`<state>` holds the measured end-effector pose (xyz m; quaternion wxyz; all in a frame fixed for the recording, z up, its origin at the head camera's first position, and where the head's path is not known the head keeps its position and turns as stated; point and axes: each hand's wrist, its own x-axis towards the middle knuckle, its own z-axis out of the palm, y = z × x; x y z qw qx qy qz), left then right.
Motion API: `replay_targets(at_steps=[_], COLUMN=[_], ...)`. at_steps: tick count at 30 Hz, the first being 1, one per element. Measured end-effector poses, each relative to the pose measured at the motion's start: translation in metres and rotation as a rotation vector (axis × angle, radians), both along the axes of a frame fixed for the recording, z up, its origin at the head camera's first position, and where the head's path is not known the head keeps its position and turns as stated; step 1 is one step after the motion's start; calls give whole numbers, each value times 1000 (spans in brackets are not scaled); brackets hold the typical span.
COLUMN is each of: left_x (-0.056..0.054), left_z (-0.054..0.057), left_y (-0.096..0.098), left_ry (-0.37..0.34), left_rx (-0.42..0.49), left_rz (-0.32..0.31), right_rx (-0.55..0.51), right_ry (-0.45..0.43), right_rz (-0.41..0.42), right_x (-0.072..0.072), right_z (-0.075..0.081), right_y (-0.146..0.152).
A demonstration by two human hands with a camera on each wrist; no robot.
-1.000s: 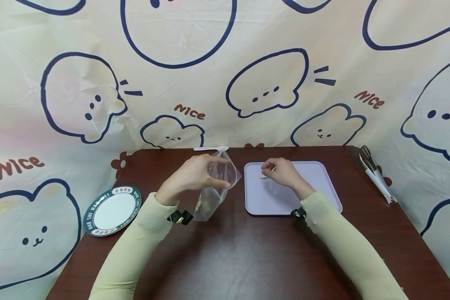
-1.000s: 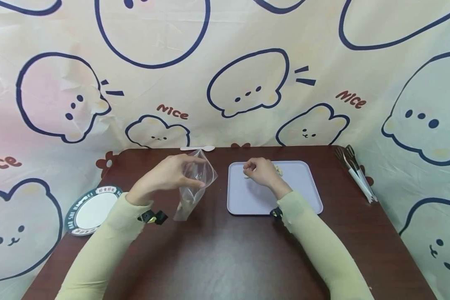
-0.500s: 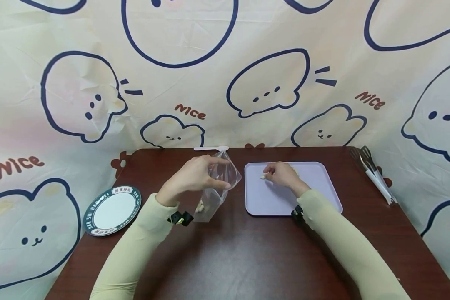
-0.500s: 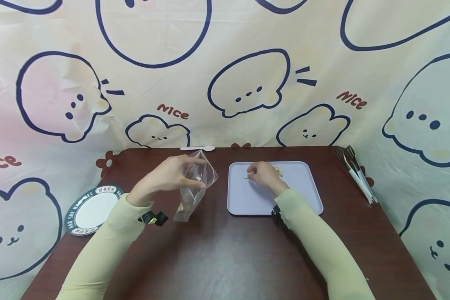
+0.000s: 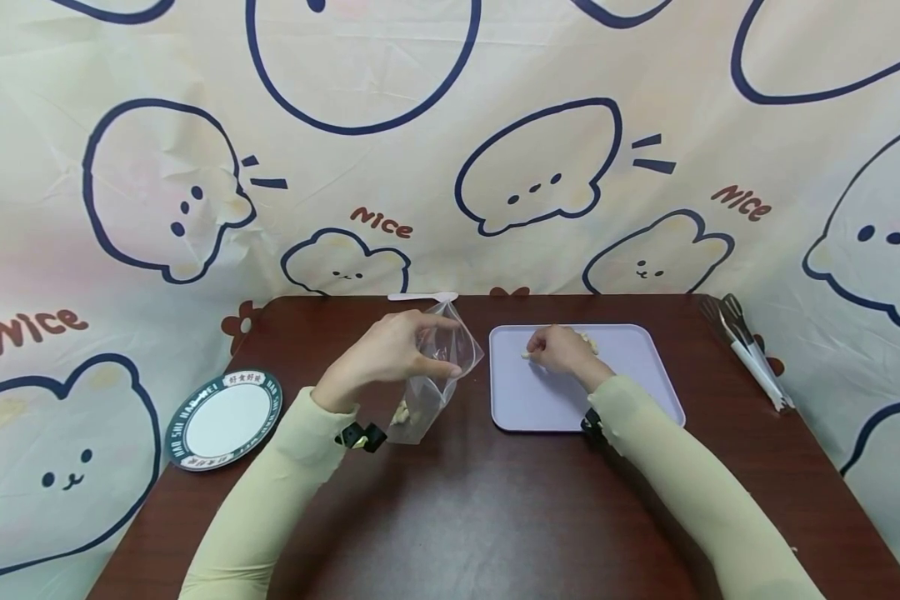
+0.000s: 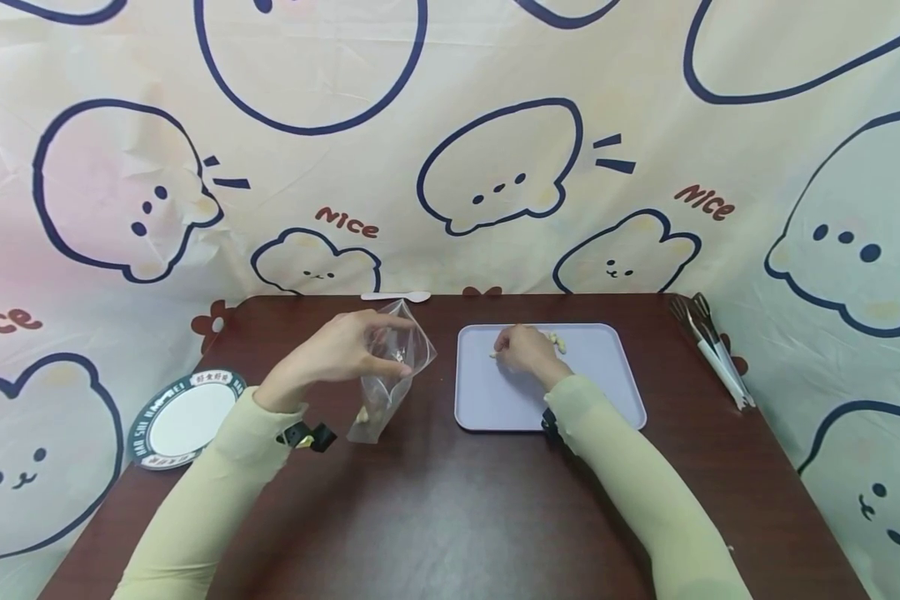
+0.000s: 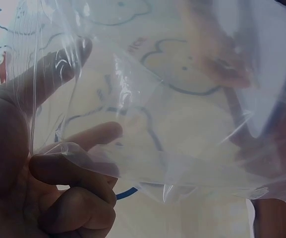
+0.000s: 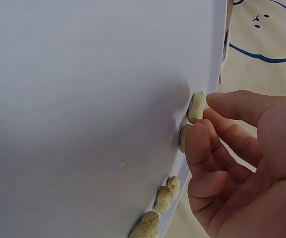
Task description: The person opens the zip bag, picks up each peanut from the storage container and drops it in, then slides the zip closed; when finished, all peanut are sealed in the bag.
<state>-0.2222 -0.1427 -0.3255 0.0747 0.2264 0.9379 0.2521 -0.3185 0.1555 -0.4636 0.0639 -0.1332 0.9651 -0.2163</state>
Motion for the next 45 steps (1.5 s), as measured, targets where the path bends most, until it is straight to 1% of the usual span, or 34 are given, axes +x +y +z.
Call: replay_targets(at_steps=[6, 14, 21, 26, 29, 33, 36, 40, 45], left_x=[0, 1, 1, 1, 1, 0, -1, -2, -4], left_z=[0, 1, 1, 1, 0, -1, -3, -4, -6], left_y=[0, 2, 1, 1, 2, 3, 2, 2, 1], left_ry=[-13, -19, -9, 3, 8, 22, 32, 28, 18], left_rx=[3, -6, -5, 21, 34, 38, 38, 46, 54], left_rz=[8, 20, 25, 26, 32, 46, 48, 40, 33], right_rx=[36, 67, 76, 15, -46, -125, -165, -199, -251], right_ry=[-21, -9, -24, -3, 22, 31, 25, 22, 50], right_rz=[-18, -49, -45, -21, 4, 21, 29, 47, 64], right_x=[-1, -2, -2, 1, 3, 6, 10, 17, 28], right_z=[0, -1, -1, 4, 9, 17, 24, 33, 46], right_y=[-2, -2, 0, 2, 3, 2, 0, -6, -14])
